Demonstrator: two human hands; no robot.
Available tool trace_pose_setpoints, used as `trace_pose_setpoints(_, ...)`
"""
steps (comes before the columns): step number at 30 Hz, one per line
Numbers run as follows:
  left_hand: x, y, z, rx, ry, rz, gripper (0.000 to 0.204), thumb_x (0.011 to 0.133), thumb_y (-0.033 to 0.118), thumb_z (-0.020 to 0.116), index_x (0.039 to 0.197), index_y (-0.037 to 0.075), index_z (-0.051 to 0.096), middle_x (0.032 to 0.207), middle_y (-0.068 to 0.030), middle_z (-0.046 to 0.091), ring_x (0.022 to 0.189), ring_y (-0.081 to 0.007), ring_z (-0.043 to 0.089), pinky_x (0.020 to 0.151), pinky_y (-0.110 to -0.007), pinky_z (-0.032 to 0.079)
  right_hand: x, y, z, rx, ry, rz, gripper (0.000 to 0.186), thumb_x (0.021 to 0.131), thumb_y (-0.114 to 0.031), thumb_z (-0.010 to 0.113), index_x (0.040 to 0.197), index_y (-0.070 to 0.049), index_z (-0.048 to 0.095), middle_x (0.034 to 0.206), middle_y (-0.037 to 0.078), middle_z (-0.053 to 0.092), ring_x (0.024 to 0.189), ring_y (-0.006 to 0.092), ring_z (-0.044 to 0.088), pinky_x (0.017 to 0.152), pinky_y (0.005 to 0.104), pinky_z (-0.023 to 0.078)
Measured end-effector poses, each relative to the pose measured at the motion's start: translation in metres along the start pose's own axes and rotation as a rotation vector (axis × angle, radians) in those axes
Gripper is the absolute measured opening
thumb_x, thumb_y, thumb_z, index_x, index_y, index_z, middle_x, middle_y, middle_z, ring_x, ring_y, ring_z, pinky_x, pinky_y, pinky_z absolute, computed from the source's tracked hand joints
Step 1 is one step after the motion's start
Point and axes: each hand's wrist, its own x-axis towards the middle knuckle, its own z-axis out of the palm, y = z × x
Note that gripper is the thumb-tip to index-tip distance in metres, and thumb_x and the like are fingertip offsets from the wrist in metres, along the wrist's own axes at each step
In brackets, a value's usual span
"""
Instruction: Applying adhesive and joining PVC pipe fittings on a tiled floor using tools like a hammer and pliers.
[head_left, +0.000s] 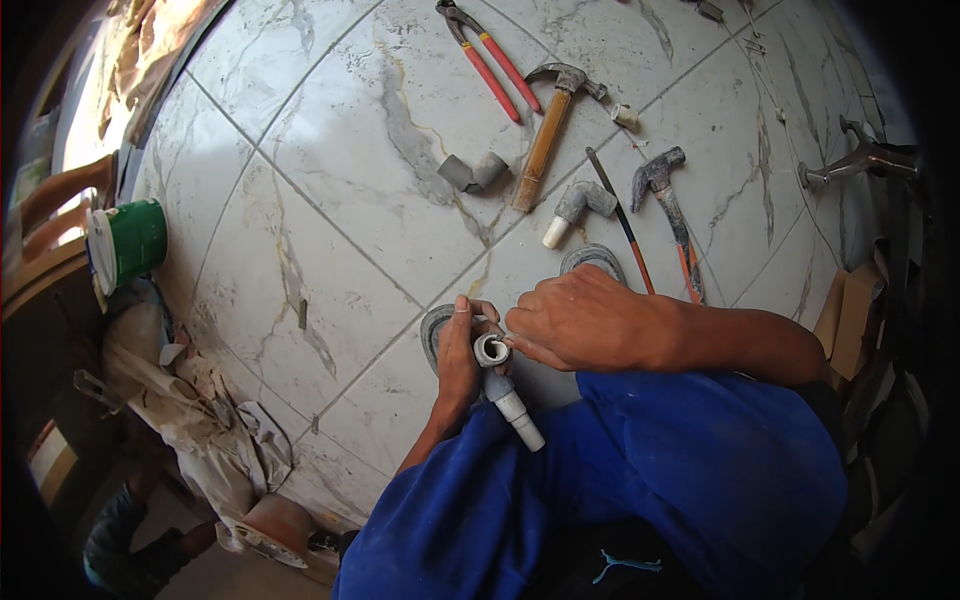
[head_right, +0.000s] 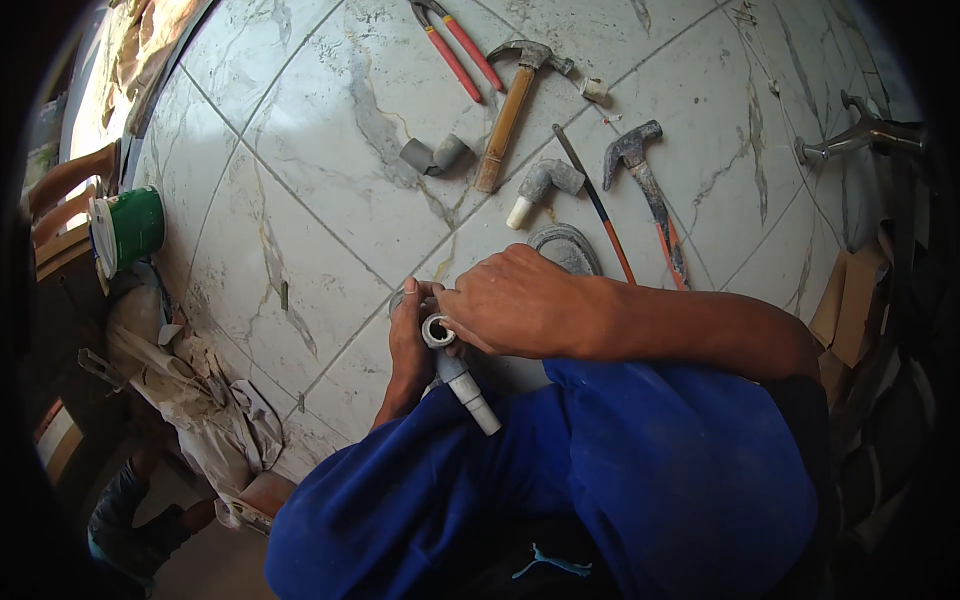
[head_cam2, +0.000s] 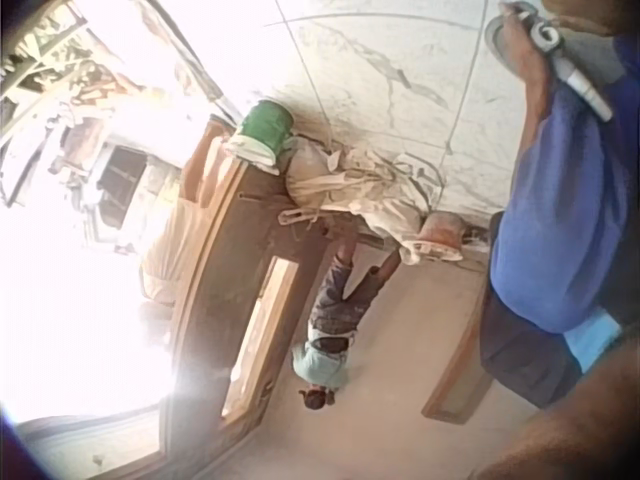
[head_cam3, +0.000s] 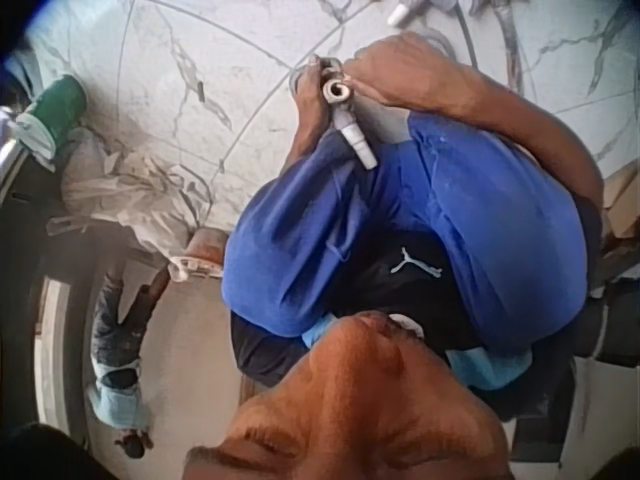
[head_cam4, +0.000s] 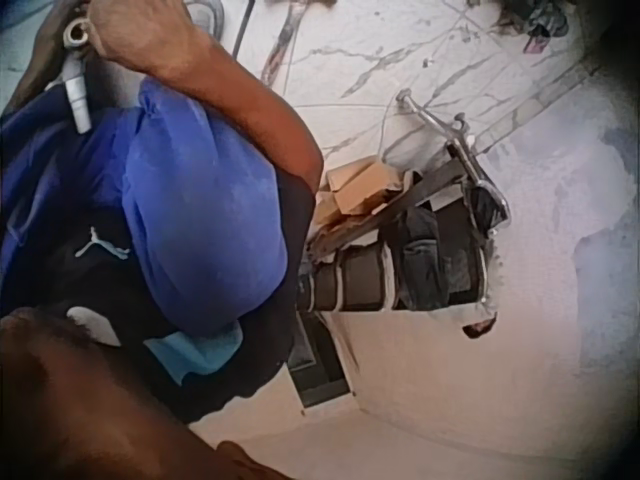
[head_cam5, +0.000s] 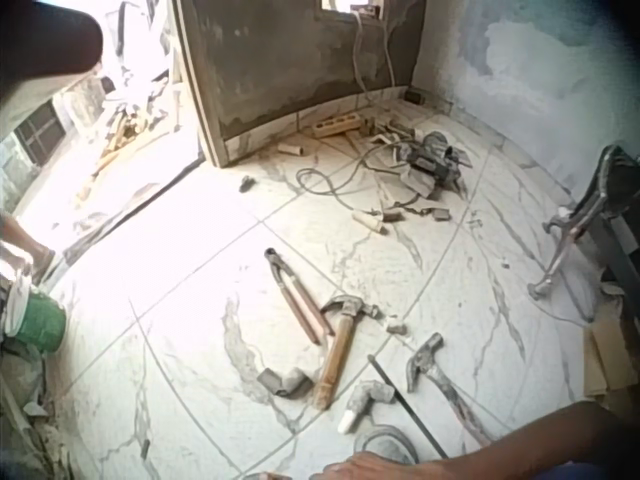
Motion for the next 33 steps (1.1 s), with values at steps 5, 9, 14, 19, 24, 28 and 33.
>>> trace_pose_setpoints(5,0.001,-0.001,0.0,-0.016,-0.015,-0.01,0.052,0.097,0.05,0.028,0.087,0.002,0.047,0.055,-0.0072,0.053,0.038,-0.0147,0.047,0.038,-0.026,0.041,0.001,0.001,0.011,0.035,0.11,-0.014,0.023,0.087,-0.024,0.056,0.086,-0.002,0.056,0.067,0.013,0.058,0.064,0.0297,0.061,0.054,0.0416,0.046)
trace_pose_setpoints(9,0.002,-0.001,0.001,-0.038,-0.017,-0.048,0.054,0.096,0.052,0.027,0.085,0.003,0.046,0.054,-0.007,0.051,0.039,-0.0146,0.047,0.039,-0.026,0.041,0.003,0.005,0.021,0.081,0.242,-0.053,0.023,0.086,-0.025,0.059,0.08,-0.003,0.054,0.067,0.011,0.056,0.063,0.0282,0.06,0.053,0.0399,0.046)
trace_pose_setpoints(14,0.011,-0.004,-0.003,-0.04,-0.049,-0.052,0.06,0.095,0.056,0.028,0.086,0.002,0.053,0.062,-0.009,0.056,0.044,-0.0145,0.05,0.04,-0.026,0.038,0.003,0.007,0.016,0.181,0.203,0.041,0.024,0.089,-0.026,0.055,0.084,-0.003,0.054,0.069,0.013,0.058,0.065,0.0311,0.06,0.058,0.0419,0.047)
trace_pose_setpoints(19,0.022,-0.008,-0.006,0.01,-0.08,0.125,0.059,0.096,0.056,0.023,0.093,0.003,0.048,0.067,-0.0047,0.056,0.06,-0.0122,0.055,0.057,-0.022,0.045,0.002,0.012,0.019,0.123,0.317,0.005,0.022,0.088,-0.025,0.055,0.088,-0.003,0.056,0.072,0.014,0.06,0.069,0.0319,0.061,0.063,0.0419,0.048)
trace_pose_setpoints(24,0.065,-0.016,-0.024,0.524,-0.374,0.505,0.056,0.072,0.023,0.079,0.113,0.002,0.046,0.098,-0.0063,0.054,0.088,-0.0143,0.052,0.079,-0.028,0.044,0.01,0.027,0.026,-0.047,0.411,-0.009,0.015,0.08,-0.018,0.062,0.078,-0.004,0.057,0.07,0.009,0.058,0.067,0.0258,0.059,0.062,0.0379,0.048)
trace_pose_setpoints(28,0.079,-0.011,-0.028,0.674,-0.376,0.548,0.046,0.079,0.024,0.072,0.111,0.003,0.048,0.098,-0.011,0.055,0.089,-0.0188,0.054,0.079,-0.031,0.044,0.018,0.031,0.028,-0.197,0.527,-0.054,0.014,0.075,-0.018,0.064,0.07,-0.007,0.056,0.062,0.007,0.055,0.061,0.0233,0.058,0.055,0.0371,0.048)
trace_pose_setpoints(33,0.089,-0.002,-0.036,0.695,-0.478,0.595,0.044,0.089,0.024,0.057,0.123,0.001,0.041,0.108,-0.0128,0.051,0.096,-0.0205,0.051,0.082,-0.033,0.043,0.037,0.042,0.049,-0.391,0.565,-0.08,0.019,0.075,-0.023,0.063,0.065,-0.009,0.056,0.057,0.007,0.055,0.053,0.0243,0.059,0.051,0.0385,0.046)
